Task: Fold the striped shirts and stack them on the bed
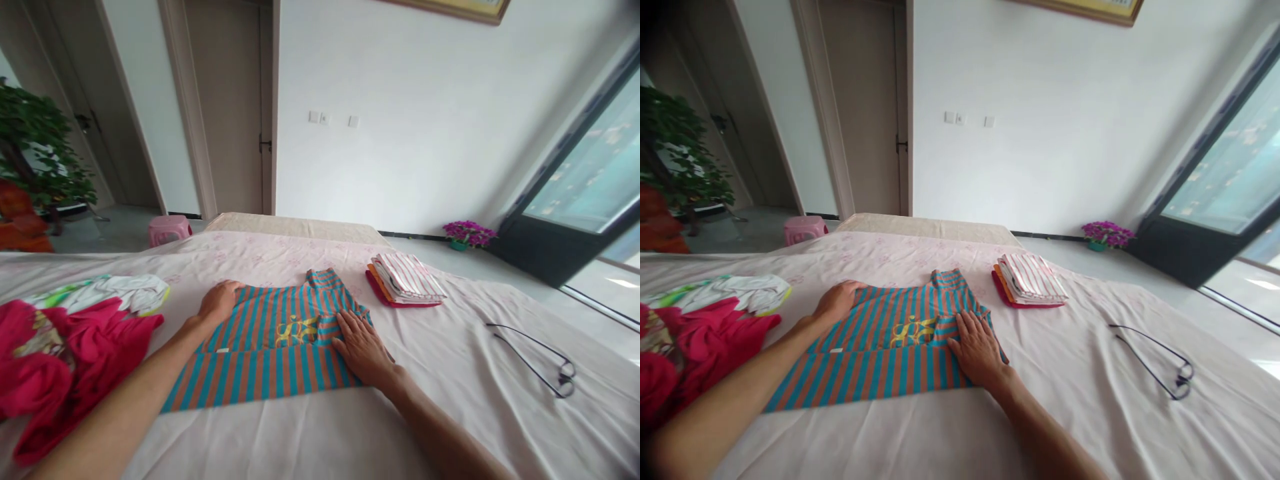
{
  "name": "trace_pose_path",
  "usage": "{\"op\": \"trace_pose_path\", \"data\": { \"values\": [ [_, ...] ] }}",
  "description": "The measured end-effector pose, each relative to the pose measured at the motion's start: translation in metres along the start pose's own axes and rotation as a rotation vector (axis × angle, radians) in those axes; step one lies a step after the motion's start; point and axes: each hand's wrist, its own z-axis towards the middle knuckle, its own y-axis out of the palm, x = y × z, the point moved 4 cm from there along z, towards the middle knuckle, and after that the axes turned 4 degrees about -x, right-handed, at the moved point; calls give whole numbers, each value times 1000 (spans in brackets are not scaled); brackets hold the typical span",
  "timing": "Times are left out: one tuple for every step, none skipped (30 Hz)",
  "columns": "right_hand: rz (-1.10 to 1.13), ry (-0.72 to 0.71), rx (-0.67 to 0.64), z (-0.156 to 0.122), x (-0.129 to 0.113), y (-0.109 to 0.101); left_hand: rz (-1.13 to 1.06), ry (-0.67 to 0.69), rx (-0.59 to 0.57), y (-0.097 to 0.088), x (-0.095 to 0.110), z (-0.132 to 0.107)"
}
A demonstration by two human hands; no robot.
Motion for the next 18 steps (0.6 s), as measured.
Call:
{"op": "trace_pose_path", "data": {
  "values": [
    [24,3,-16,2,1,-4,3,-24,-2,0,-6,5],
    [49,6,-31,4,2,-8,5,-45,-3,-1,-11,10],
    [74,10,-45,6,4,-11,7,-61,-4,-1,-17,15],
    [94,16,-52,7,5,-13,7,-71,-6,-1,-22,19],
    [108,23,-53,9,6,-15,7,-76,-8,-2,-27,22],
    [115,29,-49,10,7,-17,4,-78,-9,-2,-32,26],
    [117,35,-42,11,7,-17,0,-81,-7,-3,-36,29],
    [117,43,-32,11,7,-17,-8,-86,-4,-4,-39,32],
    [116,49,-22,11,7,-17,-18,-91,1,-5,-42,35],
    [116,52,-13,11,6,-16,-32,-97,6,-6,-43,38],
    [117,52,-6,10,6,-16,-51,-106,11,-6,-45,41],
    [119,52,0,10,5,-15,-72,-117,16,-6,-46,44],
    [120,49,5,10,5,-15,-94,-132,22,-6,-47,46],
    [120,43,8,9,5,-15,-115,-152,27,-6,-48,48],
    [119,36,9,9,5,-15,-132,-178,32,-7,-49,49],
    [118,30,10,9,6,-15,-144,-209,36,-7,-51,50],
    [118,25,9,9,6,-15,-150,-245,40,-7,-53,51],
    [120,23,8,10,7,-14,-151,-284,42,-6,-55,51]
  ]
}}
